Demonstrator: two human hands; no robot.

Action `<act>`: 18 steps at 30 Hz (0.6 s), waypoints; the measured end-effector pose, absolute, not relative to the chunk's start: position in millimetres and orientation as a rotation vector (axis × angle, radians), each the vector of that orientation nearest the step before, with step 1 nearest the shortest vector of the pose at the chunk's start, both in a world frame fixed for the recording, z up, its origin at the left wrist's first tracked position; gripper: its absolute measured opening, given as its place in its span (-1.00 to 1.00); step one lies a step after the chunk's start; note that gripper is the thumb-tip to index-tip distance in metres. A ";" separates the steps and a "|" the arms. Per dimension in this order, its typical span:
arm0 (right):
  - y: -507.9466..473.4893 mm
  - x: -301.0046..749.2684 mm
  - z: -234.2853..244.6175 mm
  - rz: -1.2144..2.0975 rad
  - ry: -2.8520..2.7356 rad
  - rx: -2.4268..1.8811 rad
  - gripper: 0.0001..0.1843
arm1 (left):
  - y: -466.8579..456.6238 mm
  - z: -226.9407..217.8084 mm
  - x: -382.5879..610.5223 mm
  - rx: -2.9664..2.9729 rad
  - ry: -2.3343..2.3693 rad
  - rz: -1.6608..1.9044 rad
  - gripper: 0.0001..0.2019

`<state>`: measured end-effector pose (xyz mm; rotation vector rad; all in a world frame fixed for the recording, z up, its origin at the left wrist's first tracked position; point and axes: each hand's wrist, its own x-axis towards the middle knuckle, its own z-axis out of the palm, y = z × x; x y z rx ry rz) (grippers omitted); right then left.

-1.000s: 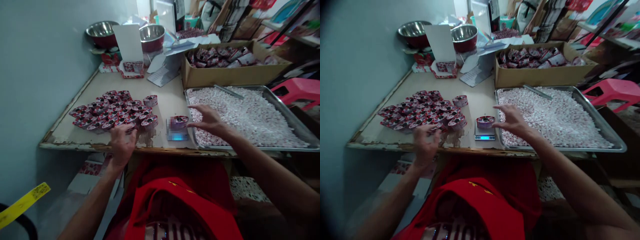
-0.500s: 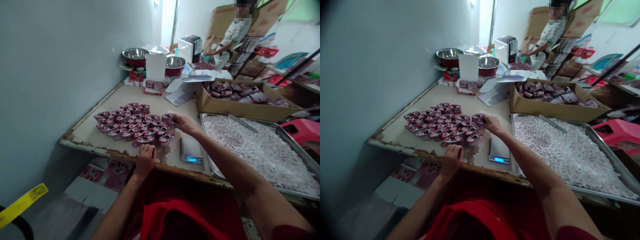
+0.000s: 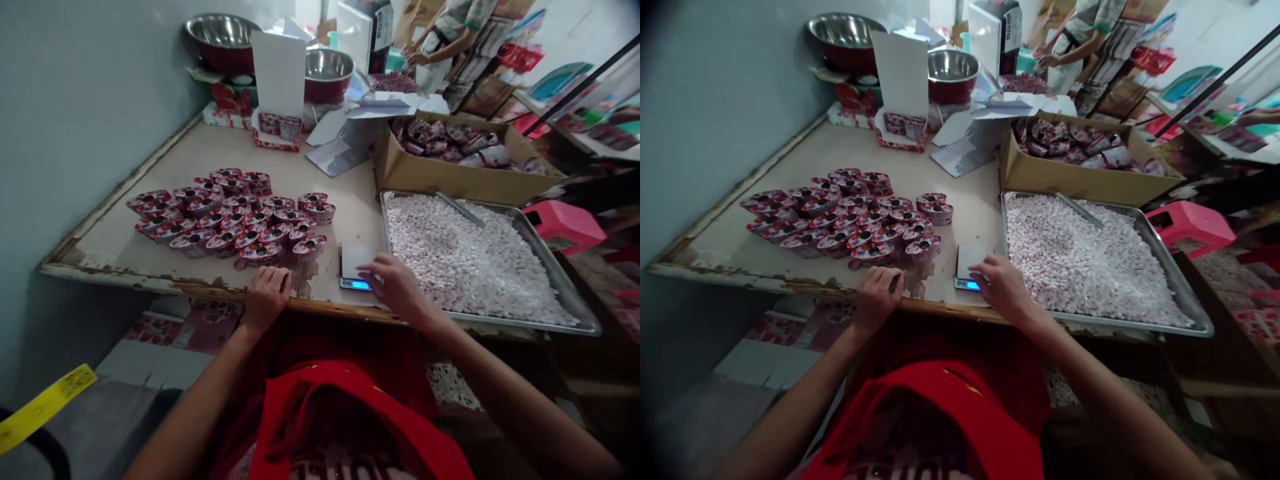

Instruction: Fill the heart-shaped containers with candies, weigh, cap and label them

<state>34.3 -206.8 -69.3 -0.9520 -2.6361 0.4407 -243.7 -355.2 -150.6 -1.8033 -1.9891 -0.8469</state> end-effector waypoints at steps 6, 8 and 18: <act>-259.4 28.8 -104.2 0.099 -2.870 -0.980 -0.65 | -358.7 -152.5 -242.9 -1.808 -2.006 -0.830 -0.85; -258.9 26.2 -110.3 0.083 -2.853 -0.987 -0.65 | -359.4 -151.5 -242.2 -1.809 -2.001 -0.833 -0.84; -255.9 25.7 -104.7 0.227 -2.730 -1.133 -0.69 | -360.7 -151.3 -243.5 -1.758 -1.938 -0.872 -0.91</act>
